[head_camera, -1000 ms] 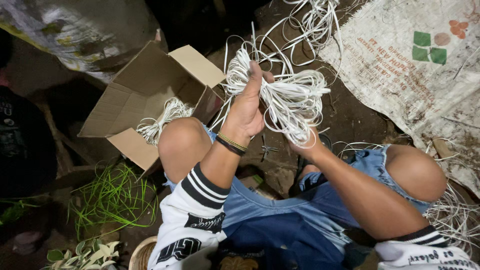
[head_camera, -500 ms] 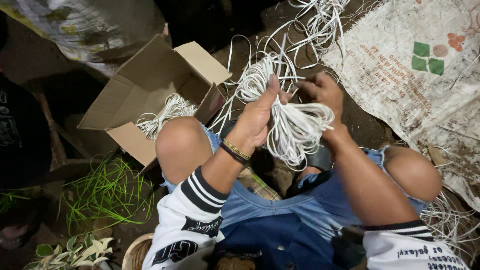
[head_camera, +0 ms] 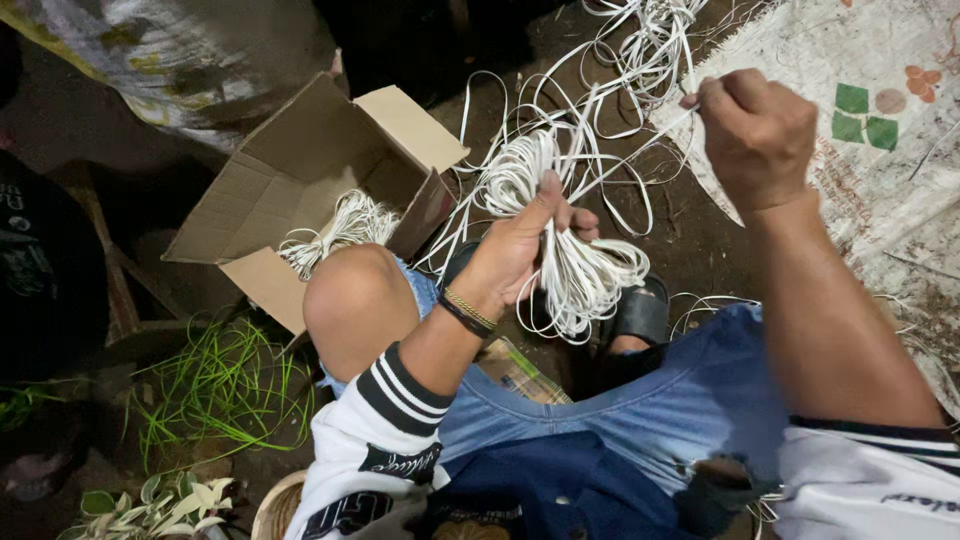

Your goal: The person sits on the floor and coils white cables by hand, gathering them into neat bundles and placing them into a cardboard box. The person repeatedly picks up tangled cables, straightens them, and wraps them into compact coils.

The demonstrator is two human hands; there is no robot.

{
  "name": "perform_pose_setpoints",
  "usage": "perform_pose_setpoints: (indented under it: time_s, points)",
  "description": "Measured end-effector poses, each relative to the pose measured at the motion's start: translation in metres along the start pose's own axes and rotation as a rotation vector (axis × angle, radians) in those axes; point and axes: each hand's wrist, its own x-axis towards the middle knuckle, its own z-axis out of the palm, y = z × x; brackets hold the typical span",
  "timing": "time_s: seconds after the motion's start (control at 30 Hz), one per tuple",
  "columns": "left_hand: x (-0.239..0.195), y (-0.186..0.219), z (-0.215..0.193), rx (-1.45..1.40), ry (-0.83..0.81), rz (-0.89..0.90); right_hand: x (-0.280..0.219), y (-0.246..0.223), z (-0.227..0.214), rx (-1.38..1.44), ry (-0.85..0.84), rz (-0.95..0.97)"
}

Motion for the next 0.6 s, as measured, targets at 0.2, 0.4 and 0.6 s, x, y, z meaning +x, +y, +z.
perform_pose_setpoints:
  time_s: [0.2, 0.4, 0.6]
  points:
    - [0.015, 0.001, -0.02, 0.027, 0.095, 0.121, 0.002, 0.018, -0.029, 0.223, 0.129, 0.058]
    - [0.035, -0.003, -0.028, 0.098, 0.282, 0.249, 0.004, 0.02, -0.048, 0.494, 0.35, 0.03]
    - [0.043, -0.007, -0.028, 0.154, 0.334, 0.227, 0.011, 0.002, -0.077, 0.37, 0.374, -0.006]
